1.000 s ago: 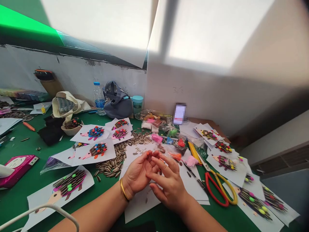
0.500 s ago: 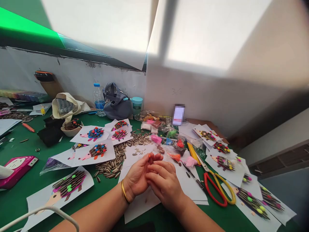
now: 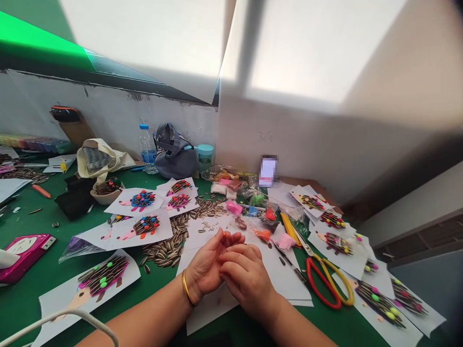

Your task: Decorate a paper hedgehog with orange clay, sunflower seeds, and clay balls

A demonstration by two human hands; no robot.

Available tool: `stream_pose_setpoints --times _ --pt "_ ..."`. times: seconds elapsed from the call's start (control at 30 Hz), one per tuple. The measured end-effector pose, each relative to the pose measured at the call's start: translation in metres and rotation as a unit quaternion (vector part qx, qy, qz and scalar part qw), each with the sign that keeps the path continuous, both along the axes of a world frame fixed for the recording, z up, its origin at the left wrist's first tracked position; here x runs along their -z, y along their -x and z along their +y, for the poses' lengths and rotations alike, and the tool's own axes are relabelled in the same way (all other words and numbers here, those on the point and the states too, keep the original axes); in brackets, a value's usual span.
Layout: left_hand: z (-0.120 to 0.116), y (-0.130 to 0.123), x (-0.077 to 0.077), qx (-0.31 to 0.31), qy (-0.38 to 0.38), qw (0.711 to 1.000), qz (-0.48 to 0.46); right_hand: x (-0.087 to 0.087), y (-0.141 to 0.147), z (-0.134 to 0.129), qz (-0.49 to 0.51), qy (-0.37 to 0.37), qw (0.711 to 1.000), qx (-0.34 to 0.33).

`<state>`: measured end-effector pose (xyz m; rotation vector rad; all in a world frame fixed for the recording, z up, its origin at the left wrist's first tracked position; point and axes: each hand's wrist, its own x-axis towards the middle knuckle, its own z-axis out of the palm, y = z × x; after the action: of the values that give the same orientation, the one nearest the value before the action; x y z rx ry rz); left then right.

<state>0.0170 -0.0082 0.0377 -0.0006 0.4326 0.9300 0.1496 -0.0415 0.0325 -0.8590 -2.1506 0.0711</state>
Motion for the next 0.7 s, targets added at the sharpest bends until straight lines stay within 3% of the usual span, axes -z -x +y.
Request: stream_pose_setpoints --times 0.13,0.3,0.4,0.5,0.7 --pt "-0.001 -0.001 -0.001 -0.008 -0.006 1.000 -0.006 -0.003 0.001 -0.001 0.013 -0.007 1.000 -0.012" --pt "0.005 0.007 -0.003 -0.041 -0.070 0.997 0.001 -0.006 -0.020 0.007 0.046 -0.012 0.998 0.037" --pt "0.012 0.015 -0.005 -0.062 -0.104 0.993 0.006 -0.002 -0.041 0.019 0.086 0.020 0.994 0.066" --pt "0.017 0.020 -0.006 -0.094 -0.091 0.991 0.040 0.004 -0.056 0.029 0.120 0.064 0.986 0.101" --pt "0.022 0.022 -0.003 -0.129 -0.057 0.987 0.083 0.012 -0.060 0.036 0.099 0.154 0.977 0.111"
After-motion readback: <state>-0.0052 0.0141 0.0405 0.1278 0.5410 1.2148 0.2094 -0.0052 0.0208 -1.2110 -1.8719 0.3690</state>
